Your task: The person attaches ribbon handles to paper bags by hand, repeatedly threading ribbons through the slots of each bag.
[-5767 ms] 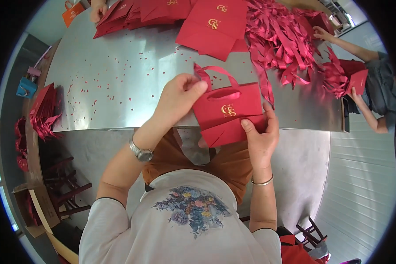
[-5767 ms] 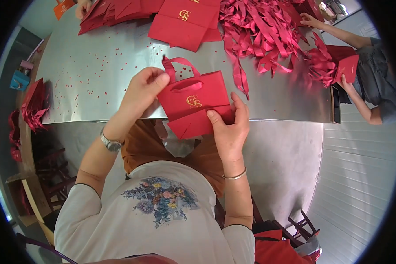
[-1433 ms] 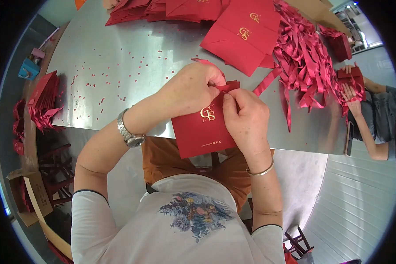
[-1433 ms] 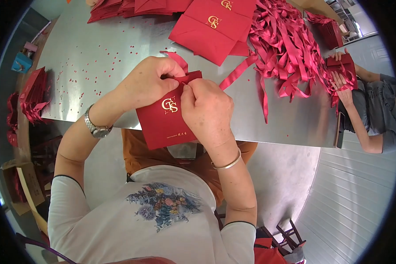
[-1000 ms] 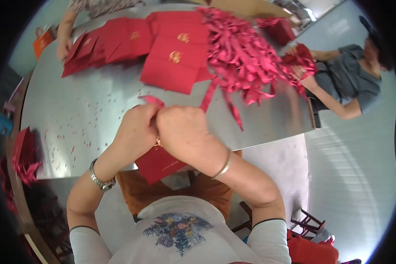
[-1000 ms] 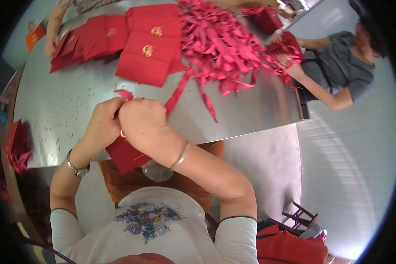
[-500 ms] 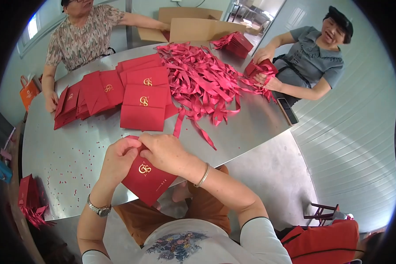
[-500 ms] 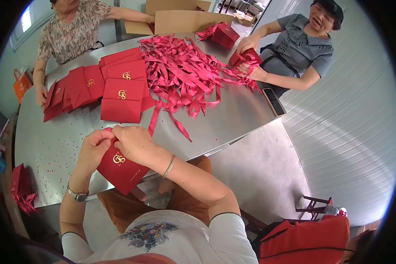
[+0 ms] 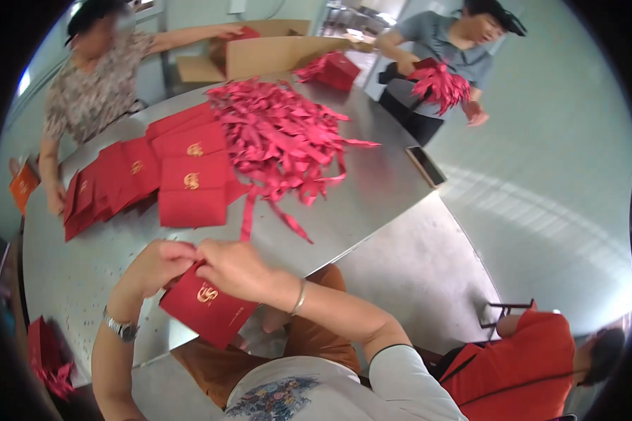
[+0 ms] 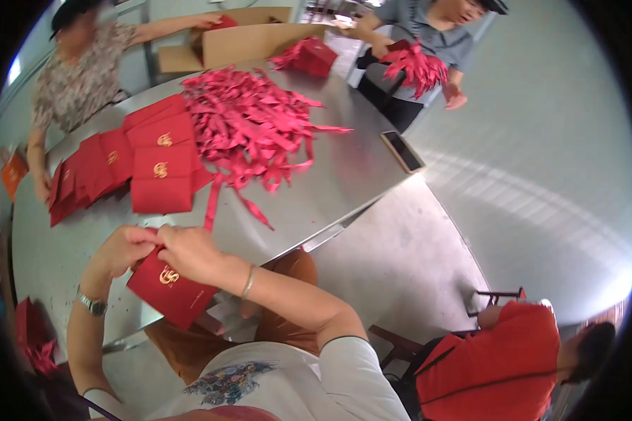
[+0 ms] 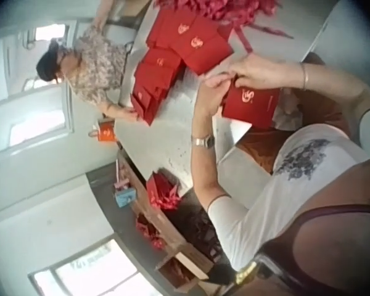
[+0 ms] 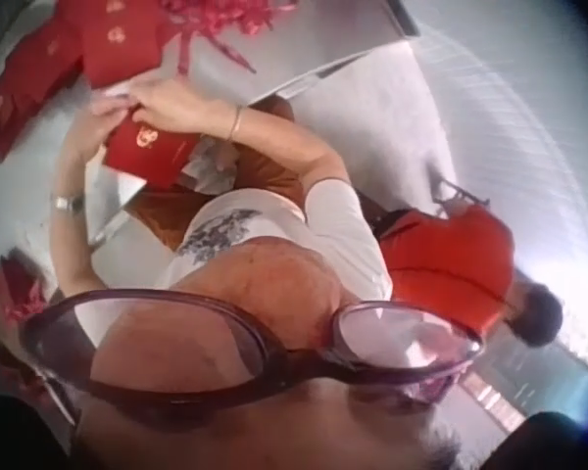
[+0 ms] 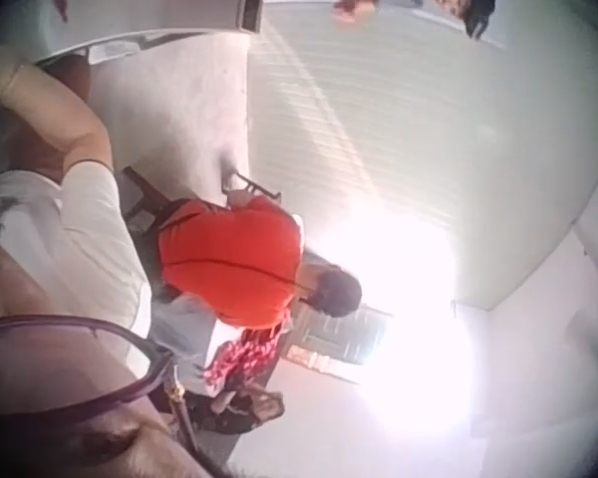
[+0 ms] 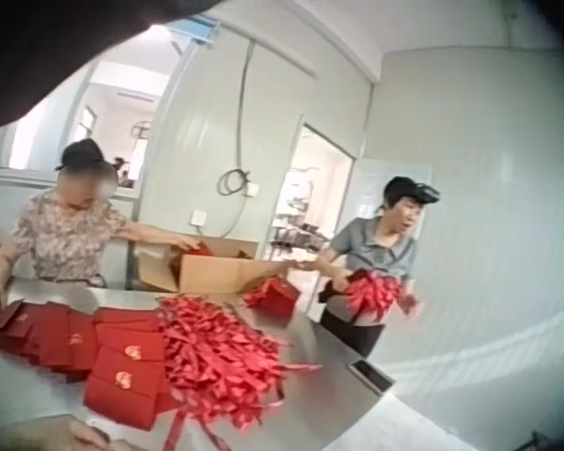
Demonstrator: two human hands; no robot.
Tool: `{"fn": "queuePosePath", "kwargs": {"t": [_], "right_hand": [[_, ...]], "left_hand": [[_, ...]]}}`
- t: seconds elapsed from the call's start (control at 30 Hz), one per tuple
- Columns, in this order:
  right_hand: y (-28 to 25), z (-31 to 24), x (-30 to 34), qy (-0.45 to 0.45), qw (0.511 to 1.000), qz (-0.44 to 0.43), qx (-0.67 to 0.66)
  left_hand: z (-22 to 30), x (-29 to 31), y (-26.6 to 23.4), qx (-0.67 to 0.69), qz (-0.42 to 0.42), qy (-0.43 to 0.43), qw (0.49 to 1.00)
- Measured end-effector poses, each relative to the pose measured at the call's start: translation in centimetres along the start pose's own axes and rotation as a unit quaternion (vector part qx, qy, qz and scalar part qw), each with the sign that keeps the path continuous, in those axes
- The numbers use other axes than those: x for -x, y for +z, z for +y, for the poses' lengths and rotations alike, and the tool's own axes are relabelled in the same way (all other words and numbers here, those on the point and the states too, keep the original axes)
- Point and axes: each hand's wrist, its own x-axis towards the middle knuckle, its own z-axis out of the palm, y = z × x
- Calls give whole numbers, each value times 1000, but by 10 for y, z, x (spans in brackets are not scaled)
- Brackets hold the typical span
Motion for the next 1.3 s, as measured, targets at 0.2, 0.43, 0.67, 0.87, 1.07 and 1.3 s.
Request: {"fn": "queuePosePath", "kwargs": {"t": [0.2,0.43,0.67,0.87,1.07,1.3], "right_hand": [[3,-5,1,-14,998,-18,-52],[-14,0,-3,40,998,-52,7],[-19,4,-1,138,986,-85,-41],[-10,6,1,132,986,-76,-60],[-9,4,1,134,988,-54,-58],[-15,8,12,114,992,-1,-45]], "left_hand": [[-22,-6,5,-193,67,195,959],[-26,-14,10,-298,172,255,904],[-45,-4,-19,-189,268,131,936],[-56,18,-14,-133,384,173,897],[-67,51,29,-138,243,154,948],[-82,36,20,33,207,63,976]]}}
